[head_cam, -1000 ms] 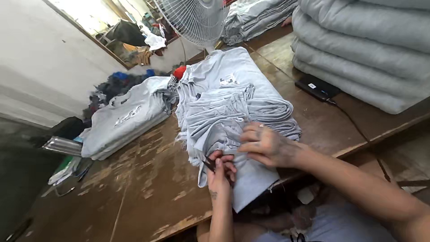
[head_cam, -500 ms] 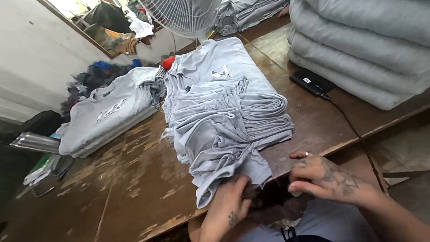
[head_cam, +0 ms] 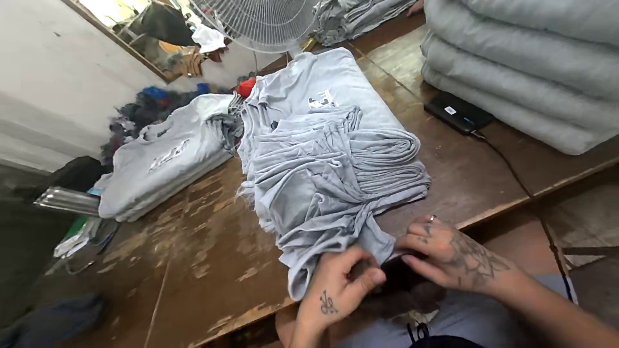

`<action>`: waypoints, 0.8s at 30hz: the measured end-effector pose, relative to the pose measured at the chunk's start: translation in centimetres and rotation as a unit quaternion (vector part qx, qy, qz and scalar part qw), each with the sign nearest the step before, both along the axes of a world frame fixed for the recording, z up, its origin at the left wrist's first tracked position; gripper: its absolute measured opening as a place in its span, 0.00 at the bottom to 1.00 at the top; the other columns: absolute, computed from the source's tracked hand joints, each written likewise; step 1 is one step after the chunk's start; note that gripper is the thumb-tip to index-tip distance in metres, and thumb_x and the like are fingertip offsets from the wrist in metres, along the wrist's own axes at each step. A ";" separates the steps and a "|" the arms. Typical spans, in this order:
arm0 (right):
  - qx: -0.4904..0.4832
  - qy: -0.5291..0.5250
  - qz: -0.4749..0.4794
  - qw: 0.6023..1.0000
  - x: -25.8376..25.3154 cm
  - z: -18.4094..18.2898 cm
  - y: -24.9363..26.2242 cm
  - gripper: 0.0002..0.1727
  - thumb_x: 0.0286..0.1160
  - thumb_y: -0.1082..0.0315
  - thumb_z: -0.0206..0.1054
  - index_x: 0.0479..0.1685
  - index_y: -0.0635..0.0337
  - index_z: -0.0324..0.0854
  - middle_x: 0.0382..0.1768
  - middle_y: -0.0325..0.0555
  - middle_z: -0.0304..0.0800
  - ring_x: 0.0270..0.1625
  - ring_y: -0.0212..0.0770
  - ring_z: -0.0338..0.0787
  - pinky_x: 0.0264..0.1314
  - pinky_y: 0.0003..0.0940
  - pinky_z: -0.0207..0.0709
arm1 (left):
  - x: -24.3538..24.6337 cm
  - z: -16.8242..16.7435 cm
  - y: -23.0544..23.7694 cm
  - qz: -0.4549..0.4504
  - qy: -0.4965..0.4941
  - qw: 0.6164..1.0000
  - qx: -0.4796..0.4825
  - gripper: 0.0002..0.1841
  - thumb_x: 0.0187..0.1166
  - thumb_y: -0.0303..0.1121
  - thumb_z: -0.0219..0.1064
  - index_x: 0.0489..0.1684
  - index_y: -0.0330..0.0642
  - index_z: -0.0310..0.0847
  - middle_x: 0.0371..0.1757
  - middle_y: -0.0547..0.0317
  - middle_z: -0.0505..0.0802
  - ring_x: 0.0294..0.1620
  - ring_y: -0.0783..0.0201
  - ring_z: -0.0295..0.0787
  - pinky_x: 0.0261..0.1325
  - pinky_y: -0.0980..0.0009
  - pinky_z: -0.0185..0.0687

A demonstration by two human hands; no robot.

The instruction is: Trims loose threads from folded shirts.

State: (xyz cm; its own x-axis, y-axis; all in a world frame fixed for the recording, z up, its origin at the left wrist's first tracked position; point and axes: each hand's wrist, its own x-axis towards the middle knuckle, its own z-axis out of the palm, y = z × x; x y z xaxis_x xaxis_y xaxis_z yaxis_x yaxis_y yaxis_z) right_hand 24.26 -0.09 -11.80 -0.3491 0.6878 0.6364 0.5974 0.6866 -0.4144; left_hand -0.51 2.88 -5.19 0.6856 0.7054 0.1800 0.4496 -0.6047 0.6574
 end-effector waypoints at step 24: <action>0.007 0.044 0.057 0.997 0.4 -1.1 1.0 0.16 0.84 0.64 0.53 0.31 0.56 0.82 0.30 0.47 0.87 0.39 0.46 0.88 0.52 0.41 0.78 | 1.3 -1.5 -0.9 0.020 0.077 0.991 0.103 0.18 0.75 0.24 0.65 0.62 0.38 0.88 0.51 0.50 0.95 0.46 0.57 0.96 0.47 0.61 0.92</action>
